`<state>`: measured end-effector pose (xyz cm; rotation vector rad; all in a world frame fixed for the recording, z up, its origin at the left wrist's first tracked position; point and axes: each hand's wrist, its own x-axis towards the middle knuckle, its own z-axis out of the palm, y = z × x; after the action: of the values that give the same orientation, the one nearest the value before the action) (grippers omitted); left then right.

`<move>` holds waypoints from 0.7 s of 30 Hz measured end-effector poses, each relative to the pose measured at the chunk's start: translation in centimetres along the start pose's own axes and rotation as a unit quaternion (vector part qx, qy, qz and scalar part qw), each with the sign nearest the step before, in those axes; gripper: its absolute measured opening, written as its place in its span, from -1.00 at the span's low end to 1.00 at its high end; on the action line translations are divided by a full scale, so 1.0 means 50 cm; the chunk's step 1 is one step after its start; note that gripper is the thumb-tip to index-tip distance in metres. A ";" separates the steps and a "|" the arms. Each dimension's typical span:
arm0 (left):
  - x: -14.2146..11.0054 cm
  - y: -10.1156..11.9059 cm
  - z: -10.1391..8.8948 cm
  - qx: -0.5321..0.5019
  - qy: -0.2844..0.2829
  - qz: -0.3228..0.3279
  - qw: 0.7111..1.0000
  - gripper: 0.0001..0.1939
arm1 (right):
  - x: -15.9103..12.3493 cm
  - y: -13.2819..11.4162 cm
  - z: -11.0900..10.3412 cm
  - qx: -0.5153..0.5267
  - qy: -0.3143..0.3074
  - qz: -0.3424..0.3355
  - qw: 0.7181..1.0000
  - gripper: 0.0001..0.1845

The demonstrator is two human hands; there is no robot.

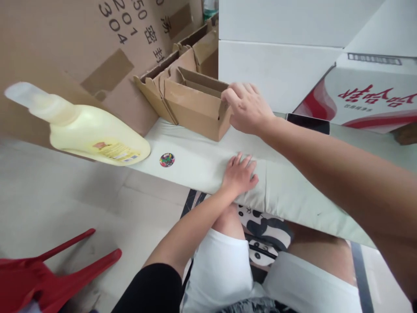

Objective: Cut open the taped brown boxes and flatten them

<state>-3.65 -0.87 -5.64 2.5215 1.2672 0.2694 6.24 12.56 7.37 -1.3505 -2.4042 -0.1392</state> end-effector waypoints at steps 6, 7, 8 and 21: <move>0.000 -0.017 0.008 -0.083 0.100 0.034 0.991 -0.67 | 0.001 -0.003 -0.019 -0.021 -0.047 0.006 0.999 -0.55; -0.004 -0.029 -0.001 -0.089 0.111 0.039 0.989 -0.73 | -0.007 -0.005 -0.029 -0.024 -0.054 0.015 0.998 -0.61; -0.011 -0.047 -0.015 -0.094 0.128 0.041 0.986 -0.76 | -0.020 -0.006 -0.041 -0.024 -0.053 0.024 0.998 -0.68; 0.232 -0.500 -0.470 0.086 0.247 -0.248 0.933 -0.36 | -0.306 0.060 -0.163 -0.165 0.151 0.127 0.966 -0.65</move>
<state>-22.53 26.90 7.93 2.2271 2.1502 0.7266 18.14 -0.30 8.95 -1.6321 -1.9955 -0.6503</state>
